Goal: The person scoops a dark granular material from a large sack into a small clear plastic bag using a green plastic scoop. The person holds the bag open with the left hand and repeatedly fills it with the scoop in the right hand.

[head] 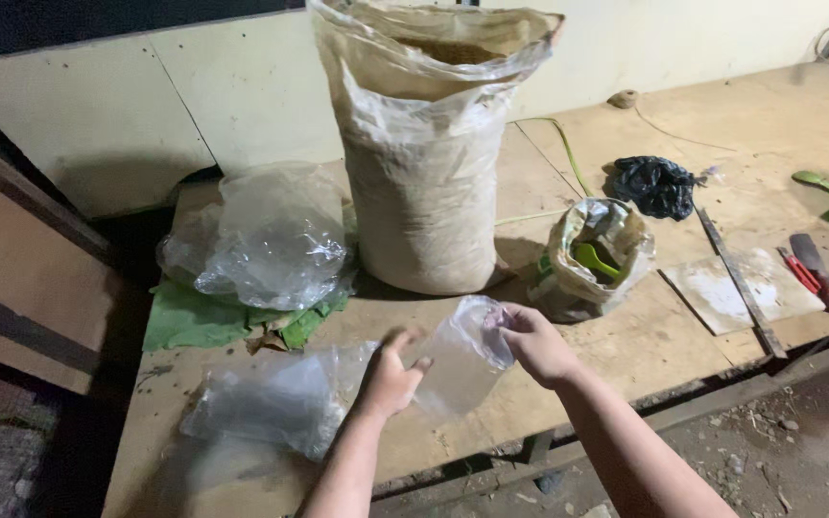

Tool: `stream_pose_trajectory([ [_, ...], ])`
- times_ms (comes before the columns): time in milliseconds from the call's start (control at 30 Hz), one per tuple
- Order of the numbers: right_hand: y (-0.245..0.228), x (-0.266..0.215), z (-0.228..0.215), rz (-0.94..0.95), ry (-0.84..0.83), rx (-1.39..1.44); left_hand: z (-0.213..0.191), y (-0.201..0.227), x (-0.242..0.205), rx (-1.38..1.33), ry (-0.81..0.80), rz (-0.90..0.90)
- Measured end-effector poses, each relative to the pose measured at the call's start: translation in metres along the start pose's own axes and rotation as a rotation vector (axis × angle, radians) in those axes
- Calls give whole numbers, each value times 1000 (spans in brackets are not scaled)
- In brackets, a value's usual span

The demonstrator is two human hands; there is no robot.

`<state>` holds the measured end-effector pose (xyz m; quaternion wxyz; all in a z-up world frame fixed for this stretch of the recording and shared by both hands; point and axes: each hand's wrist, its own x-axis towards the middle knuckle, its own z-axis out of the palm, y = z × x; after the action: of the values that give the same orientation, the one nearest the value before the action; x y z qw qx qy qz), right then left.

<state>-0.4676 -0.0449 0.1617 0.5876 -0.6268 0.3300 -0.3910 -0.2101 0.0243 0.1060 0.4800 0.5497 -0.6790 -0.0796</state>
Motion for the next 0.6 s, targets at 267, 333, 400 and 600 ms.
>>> stream_pose_trajectory([
  [267, -31, -26, -11, -34, 134, -203, 24, 81, 2, -794, -134, -587],
  [333, -29, -29, -13, -41, 100, -243, 37, 93, 3, -846, -131, -572],
  [400, -21, -33, -15, -42, 30, -220, 49, 99, 8, -926, -89, -461],
  [600, 10, -39, -35, -147, -136, 23, 51, 100, 5, -1238, -84, -893],
])
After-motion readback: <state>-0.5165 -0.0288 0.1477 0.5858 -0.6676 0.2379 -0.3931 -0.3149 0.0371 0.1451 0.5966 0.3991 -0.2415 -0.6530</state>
